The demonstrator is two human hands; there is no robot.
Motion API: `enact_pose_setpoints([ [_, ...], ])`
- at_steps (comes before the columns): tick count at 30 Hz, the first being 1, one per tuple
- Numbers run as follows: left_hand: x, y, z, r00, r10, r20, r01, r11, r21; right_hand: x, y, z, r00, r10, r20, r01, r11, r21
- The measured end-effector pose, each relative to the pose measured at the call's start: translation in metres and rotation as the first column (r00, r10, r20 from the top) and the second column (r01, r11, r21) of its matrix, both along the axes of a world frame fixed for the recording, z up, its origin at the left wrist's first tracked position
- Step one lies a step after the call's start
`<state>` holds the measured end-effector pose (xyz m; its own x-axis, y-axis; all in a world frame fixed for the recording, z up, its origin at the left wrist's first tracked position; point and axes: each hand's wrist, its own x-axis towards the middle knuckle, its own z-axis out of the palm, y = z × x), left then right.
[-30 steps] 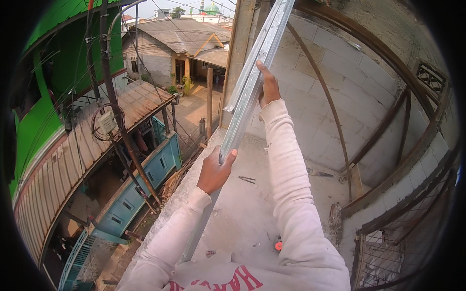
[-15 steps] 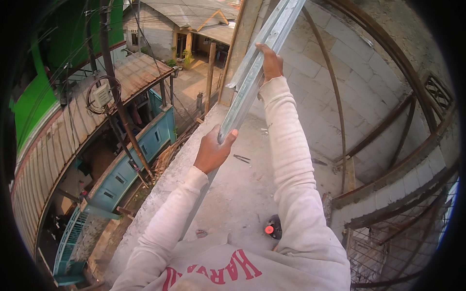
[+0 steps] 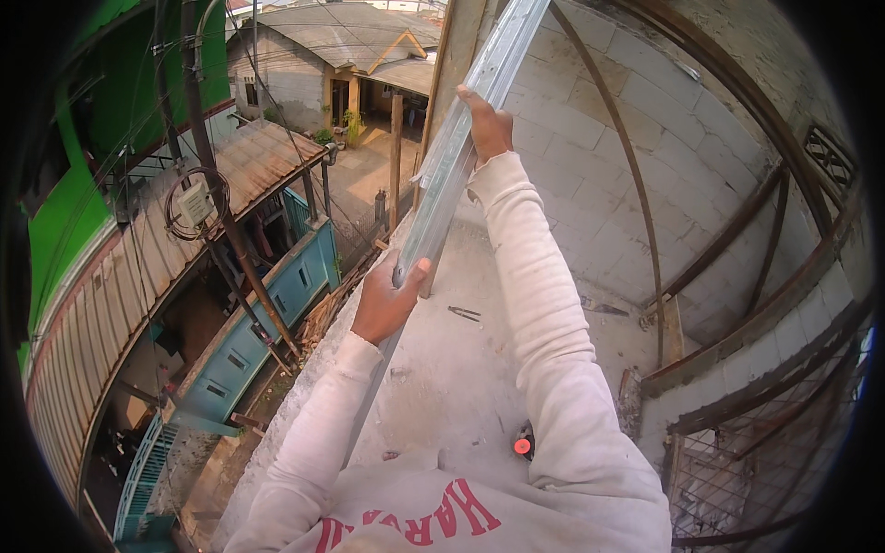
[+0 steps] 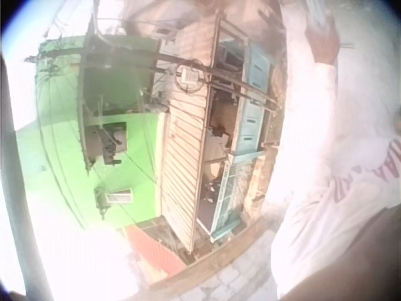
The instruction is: The person assembles long metal frame sections by hand, aligning and joining them on a concrete rooftop. They use pliers to secure connections and repeatedly lift and position the assembled frame against a wooden support structure.
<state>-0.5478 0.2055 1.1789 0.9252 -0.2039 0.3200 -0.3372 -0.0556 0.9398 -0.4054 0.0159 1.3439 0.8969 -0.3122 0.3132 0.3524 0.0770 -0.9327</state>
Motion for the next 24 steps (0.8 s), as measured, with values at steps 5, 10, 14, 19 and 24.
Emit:
enact_pose_setpoints([
  [5, 0.009, 0.006, -0.011, 1.000, 0.015, 0.021, -0.016, 1.000, 0.026, -0.005, 0.014, -0.001, 0.997, 0.071, 0.041, -0.075, 0.993, 0.097],
  [10, 0.008, 0.015, -0.012, 1.000, 0.024, 0.013, -0.025, 0.994, 0.104, -0.021, 0.024, 0.005, 0.992, 0.115, 0.044, -0.120, 0.983, 0.136],
  [14, 0.011, 0.018, -0.012, 0.995, 0.071, 0.065, -0.077, 0.992, 0.100, -0.018, 0.028, 0.009, 0.990, 0.129, 0.050, -0.135, 0.978, 0.159],
  [19, 0.008, 0.019, -0.005, 0.995, 0.068, 0.066, -0.074, 0.994, 0.082, -0.012, 0.026, 0.006, 0.985, 0.149, 0.089, -0.163, 0.969, 0.185],
  [24, -0.002, 0.027, 0.016, 0.989, 0.098, 0.114, -0.112, 0.987, 0.118, -0.012, 0.027, 0.018, 0.968, 0.216, 0.128, -0.238, 0.953, 0.190],
])
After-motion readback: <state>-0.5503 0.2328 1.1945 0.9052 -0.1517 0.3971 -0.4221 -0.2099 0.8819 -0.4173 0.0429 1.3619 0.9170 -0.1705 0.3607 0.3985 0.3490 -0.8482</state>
